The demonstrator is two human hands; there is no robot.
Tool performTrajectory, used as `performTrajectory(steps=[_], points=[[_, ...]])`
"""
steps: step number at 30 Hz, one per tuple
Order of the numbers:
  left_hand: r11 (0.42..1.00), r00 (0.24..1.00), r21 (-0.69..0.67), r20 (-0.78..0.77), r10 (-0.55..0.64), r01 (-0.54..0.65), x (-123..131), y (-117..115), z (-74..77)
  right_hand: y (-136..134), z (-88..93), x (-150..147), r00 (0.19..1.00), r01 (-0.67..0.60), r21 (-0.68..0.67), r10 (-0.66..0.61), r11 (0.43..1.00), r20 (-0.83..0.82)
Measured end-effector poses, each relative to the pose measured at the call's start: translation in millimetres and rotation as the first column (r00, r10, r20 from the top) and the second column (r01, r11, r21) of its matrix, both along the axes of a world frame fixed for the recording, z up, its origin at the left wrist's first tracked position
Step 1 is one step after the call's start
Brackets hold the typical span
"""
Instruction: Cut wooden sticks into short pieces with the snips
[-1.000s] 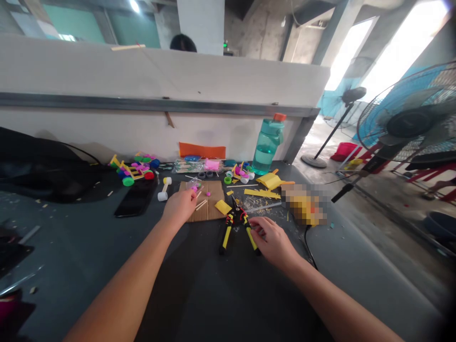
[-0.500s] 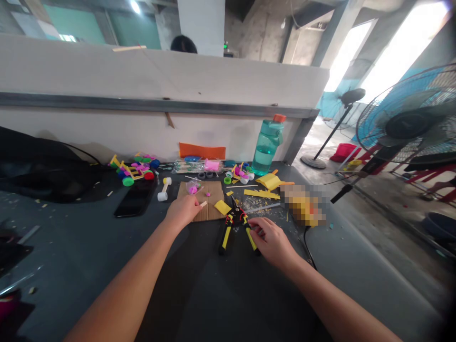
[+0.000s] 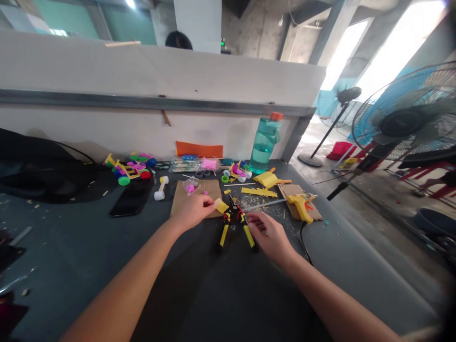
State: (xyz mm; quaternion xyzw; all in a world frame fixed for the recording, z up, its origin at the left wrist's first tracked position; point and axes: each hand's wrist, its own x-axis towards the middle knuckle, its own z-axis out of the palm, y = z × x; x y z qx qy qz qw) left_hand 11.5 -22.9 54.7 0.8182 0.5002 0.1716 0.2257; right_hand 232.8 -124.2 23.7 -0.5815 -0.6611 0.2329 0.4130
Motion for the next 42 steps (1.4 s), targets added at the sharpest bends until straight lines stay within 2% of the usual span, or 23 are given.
performTrajectory(steps=[2,3,5,8,11,16,20,28,37,42], points=[[0.993,0.964,-0.037,0.245,-0.104,0.116,21,-16,-1.7,0,2.6,-2,0.986,-0.014,-0.056,0.004,0.998,-0.17],[0.987,0.944,-0.044,0.302,-0.135,0.156,30,-24,-4.1,0,3.3,-2,0.97,-0.025,-0.079,0.005,0.997,-0.242],[0.979,0.923,-0.047,0.344,-0.173,0.2,46,-38,-11.0,1,3.1,-3,0.945,-0.028,-0.112,-0.01,0.993,-0.328],[0.978,0.907,-0.037,0.382,-0.175,0.205,58,-49,-22.0,4,-0.5,-4,0.943,0.003,-0.145,-0.051,0.989,-0.329],[0.971,0.905,0.053,0.353,-0.237,0.234,59,-50,-27.7,5,-3.5,-4,0.966,0.035,-0.112,-0.063,0.993,-0.251],[0.928,0.918,0.238,0.209,-0.338,0.287,55,-46,-30.1,3,-0.3,-5,0.998,0.052,0.075,-0.049,0.996,-0.035],[0.922,0.934,0.261,0.141,-0.33,0.286,53,-43,-37.0,2,0.5,-8,0.997,-0.015,0.122,0.006,0.992,0.08],[0.921,0.944,0.274,0.102,-0.315,0.278,52,-40,-51.3,5,-5.6,-9,0.996,-0.039,0.069,0.033,0.997,0.084],[0.923,0.949,0.267,0.07,-0.306,0.278,50,-42,-43.1,5,-8.1,-8,0.996,-0.059,0.057,0.055,0.997,0.067],[0.922,0.94,0.25,0.095,-0.327,0.295,52,-41,-44.4,5,-9.8,-8,0.997,-0.057,0.037,0.055,0.998,0.048]])
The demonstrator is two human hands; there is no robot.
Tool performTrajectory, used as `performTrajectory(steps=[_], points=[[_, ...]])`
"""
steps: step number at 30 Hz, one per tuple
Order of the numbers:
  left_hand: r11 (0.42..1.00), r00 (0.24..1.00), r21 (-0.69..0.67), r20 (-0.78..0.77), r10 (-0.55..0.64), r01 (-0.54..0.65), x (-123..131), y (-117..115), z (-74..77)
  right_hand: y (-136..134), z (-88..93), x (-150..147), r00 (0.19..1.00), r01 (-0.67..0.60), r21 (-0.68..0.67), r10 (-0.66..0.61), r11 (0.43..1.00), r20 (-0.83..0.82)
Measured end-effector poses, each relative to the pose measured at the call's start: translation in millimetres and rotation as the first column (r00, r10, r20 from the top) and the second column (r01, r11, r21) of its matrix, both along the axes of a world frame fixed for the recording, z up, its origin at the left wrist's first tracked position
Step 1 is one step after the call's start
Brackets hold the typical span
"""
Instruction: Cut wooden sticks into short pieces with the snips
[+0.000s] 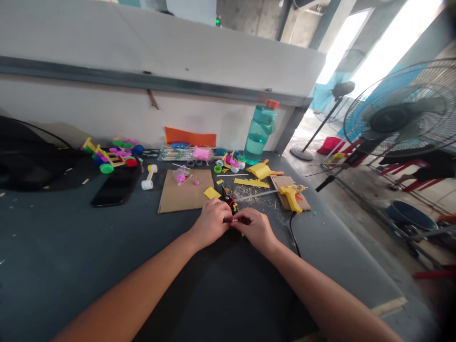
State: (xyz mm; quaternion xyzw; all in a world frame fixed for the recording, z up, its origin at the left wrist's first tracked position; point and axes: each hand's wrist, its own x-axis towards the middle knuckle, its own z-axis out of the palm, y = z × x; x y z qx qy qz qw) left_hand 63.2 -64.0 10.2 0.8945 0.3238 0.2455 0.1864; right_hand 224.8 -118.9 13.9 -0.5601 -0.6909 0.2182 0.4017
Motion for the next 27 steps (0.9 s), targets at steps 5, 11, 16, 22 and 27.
performTrajectory(steps=[5,11,16,22,27], points=[[1.0,1.0,-0.019,0.013,0.015,-0.015,1,0,-2.3,-1,-0.1,0,1.0,0.005,-0.01,-0.005,1.0,-0.012],[0.999,0.999,-0.032,0.027,0.036,-0.035,2,-3,1.3,2,1.0,0,0.997,0.058,-0.046,-0.06,0.997,-0.037],[0.985,0.98,-0.167,0.198,-0.014,0.048,1,-2,15.7,7,10.5,10,0.839,0.094,-0.301,-0.238,0.949,-0.489],[0.947,0.952,-0.299,0.305,-0.023,0.119,-4,3,26.6,7,21.0,17,0.531,-0.085,-0.437,-0.33,0.896,-0.781],[0.897,0.955,-0.398,0.287,-0.075,0.19,-1,-4,27.2,3,23.5,14,0.474,-0.145,-0.445,-0.333,0.884,-0.815]])
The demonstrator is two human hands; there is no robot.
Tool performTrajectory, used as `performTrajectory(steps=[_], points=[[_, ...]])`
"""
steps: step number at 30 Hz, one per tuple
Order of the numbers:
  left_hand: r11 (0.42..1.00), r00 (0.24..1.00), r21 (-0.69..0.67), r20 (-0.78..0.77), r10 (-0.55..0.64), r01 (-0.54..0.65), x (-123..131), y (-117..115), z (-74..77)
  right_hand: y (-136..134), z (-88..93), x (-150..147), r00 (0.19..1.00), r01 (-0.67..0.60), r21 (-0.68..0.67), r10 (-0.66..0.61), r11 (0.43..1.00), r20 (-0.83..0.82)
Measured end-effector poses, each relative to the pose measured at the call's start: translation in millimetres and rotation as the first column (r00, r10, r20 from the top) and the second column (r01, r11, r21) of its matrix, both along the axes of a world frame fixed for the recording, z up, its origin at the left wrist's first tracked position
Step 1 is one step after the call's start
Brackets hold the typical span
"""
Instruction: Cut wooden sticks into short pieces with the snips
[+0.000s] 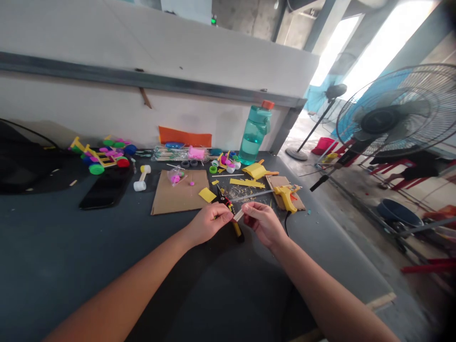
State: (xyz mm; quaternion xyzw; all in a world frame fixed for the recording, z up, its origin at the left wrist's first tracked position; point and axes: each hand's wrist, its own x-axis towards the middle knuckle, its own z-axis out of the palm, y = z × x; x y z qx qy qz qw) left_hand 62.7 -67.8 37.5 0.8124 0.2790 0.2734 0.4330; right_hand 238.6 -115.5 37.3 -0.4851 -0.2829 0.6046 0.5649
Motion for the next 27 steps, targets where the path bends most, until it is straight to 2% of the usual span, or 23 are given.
performTrajectory(steps=[3,6,10,14,17,19,21,24,27], points=[[0.999,1.0,-0.046,-0.015,-0.001,0.0,6,-7,-1.9,-1,0.3,-2,0.999,0.012,0.011,-0.013,1.0,0.035],[0.994,0.996,-0.074,-0.036,0.076,-0.079,11,-12,-3.4,-2,-1.3,-5,0.997,0.047,0.061,-0.051,0.997,0.055],[0.984,0.992,-0.125,-0.013,0.127,-0.128,13,-14,-4.1,-4,-3.6,-9,0.999,0.043,0.058,-0.041,0.997,-0.026],[0.974,0.993,-0.197,0.024,0.119,-0.112,13,-15,-4.3,-5,-4.5,-13,0.99,-0.056,0.036,0.06,0.998,-0.126],[0.976,0.996,-0.213,0.056,0.066,-0.053,12,-14,-2.8,-4,-3.9,-13,0.987,-0.071,0.027,0.074,0.997,-0.144],[0.982,0.997,-0.189,0.083,-0.008,0.024,11,-12,-1.3,-4,-2.6,-11,0.984,-0.079,-0.01,0.077,0.997,-0.163],[0.992,0.995,-0.106,0.083,-0.063,0.072,8,-8,-0.7,-4,-0.7,-8,0.98,-0.098,-0.067,0.085,0.993,-0.182],[0.998,0.997,0.043,0.062,-0.052,0.049,3,-3,-2.1,-4,1.4,-5,0.977,-0.131,-0.129,0.106,0.983,-0.185],[0.992,0.997,0.121,0.074,-0.027,0.018,2,-1,-4.8,-4,1.4,-5,0.981,-0.146,-0.152,0.123,0.978,-0.149]])
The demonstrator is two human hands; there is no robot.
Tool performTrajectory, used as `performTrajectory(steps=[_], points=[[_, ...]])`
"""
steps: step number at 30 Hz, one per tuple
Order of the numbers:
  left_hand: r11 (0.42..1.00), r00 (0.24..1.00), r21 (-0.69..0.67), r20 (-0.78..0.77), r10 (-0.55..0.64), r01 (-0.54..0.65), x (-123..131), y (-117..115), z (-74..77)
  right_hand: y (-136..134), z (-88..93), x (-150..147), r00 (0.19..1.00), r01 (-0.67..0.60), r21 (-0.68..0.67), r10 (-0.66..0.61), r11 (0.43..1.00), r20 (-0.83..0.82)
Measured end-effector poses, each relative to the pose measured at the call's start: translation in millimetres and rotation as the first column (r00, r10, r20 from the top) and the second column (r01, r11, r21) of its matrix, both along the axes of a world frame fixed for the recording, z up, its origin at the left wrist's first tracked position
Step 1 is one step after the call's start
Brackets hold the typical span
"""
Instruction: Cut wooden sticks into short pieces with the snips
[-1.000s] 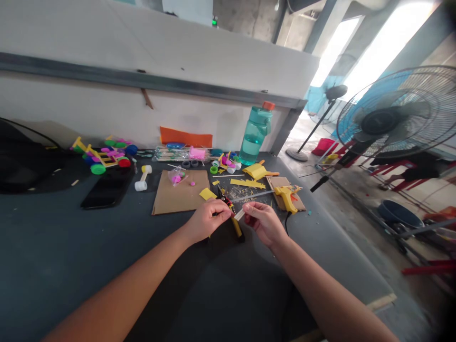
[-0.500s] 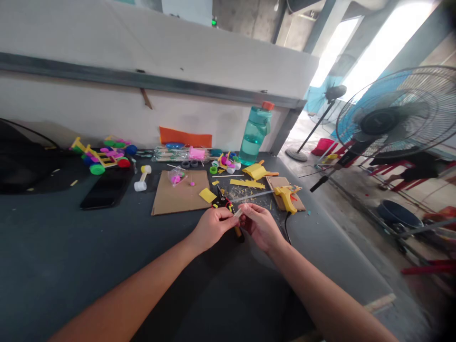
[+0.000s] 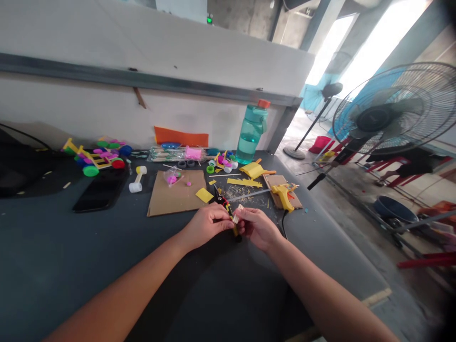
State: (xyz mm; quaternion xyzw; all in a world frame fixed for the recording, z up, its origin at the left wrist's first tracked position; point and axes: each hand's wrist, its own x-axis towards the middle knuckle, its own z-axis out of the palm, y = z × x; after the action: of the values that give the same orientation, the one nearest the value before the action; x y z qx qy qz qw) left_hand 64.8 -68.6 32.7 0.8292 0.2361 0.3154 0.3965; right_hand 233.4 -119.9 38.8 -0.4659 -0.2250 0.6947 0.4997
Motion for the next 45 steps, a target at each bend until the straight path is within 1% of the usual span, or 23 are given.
performTrajectory(steps=[5,10,13,17,20,22,24,27,29,31,33,35,37,41,43,45], points=[[0.988,1.0,0.153,-0.022,0.022,-0.019,1,-2,-2.7,-1,-1.1,-3,0.998,-0.023,-0.013,0.024,1.0,0.061],[0.943,0.996,0.327,-0.046,0.082,-0.062,1,-6,-4.1,-2,-2.2,-5,0.995,-0.024,0.024,0.021,0.999,0.098],[0.913,0.994,0.403,-0.056,0.091,-0.061,0,-8,-4.1,-3,-1.8,-6,0.988,-0.01,0.071,-0.001,0.997,0.153],[0.868,0.995,0.494,-0.051,0.084,-0.048,-3,-9,-5.2,-6,2.0,-9,0.96,-0.003,0.21,-0.056,0.978,0.275],[0.809,0.994,0.585,-0.048,0.096,-0.05,-5,-9,-7.9,-8,4.1,-9,0.906,-0.061,0.308,-0.077,0.949,0.417],[0.764,0.993,0.643,-0.051,0.103,-0.046,-5,-9,-9.7,-8,4.0,-8,0.84,-0.117,0.355,-0.098,0.928,0.533],[0.735,0.992,0.677,-0.061,0.112,-0.041,-6,-9,-10.2,-9,2.7,-7,0.764,-0.159,0.385,-0.134,0.909,0.631],[0.729,0.989,0.683,-0.08,0.128,-0.039,-6,-7,-8.2,-9,0.3,-5,0.67,-0.174,0.404,-0.193,0.898,0.717],[0.74,0.987,0.672,-0.097,0.126,-0.028,-5,-7,-6.1,-9,-0.8,-4,0.644,-0.169,0.421,-0.223,0.891,0.732],[0.76,0.987,0.649,-0.107,0.121,-0.023,-4,-8,-4.9,-9,-1.2,-4,0.65,-0.161,0.436,-0.237,0.886,0.722],[0.788,0.987,0.615,-0.106,0.123,-0.033,-3,-9,-5.0,-9,-1.0,-4,0.673,-0.143,0.438,-0.238,0.887,0.701],[0.812,0.986,0.581,-0.103,0.128,-0.045,-2,-10,-6.2,-8,-0.3,-4,0.713,-0.12,0.429,-0.223,0.895,0.665],[0.827,0.985,0.56,-0.105,0.135,-0.053,-1,-10,-7.1,-7,0.5,-5,0.771,-0.092,0.41,-0.195,0.907,0.606],[0.836,0.983,0.547,-0.123,0.139,-0.05,-3,-9,-6.0,-5,0.7,-8,0.9,-0.012,0.297,-0.119,0.955,0.419],[0.837,0.982,0.547,-0.134,0.131,-0.037,-4,-8,-4.7,-4,0.1,-9,0.938,0.01,0.228,-0.088,0.974,0.334],[0.835,0.982,0.549,-0.143,0.124,-0.025,-5,-8,-3.9,-4,-0.7,-8,0.956,0.019,0.184,-0.072,0.983,0.284]])
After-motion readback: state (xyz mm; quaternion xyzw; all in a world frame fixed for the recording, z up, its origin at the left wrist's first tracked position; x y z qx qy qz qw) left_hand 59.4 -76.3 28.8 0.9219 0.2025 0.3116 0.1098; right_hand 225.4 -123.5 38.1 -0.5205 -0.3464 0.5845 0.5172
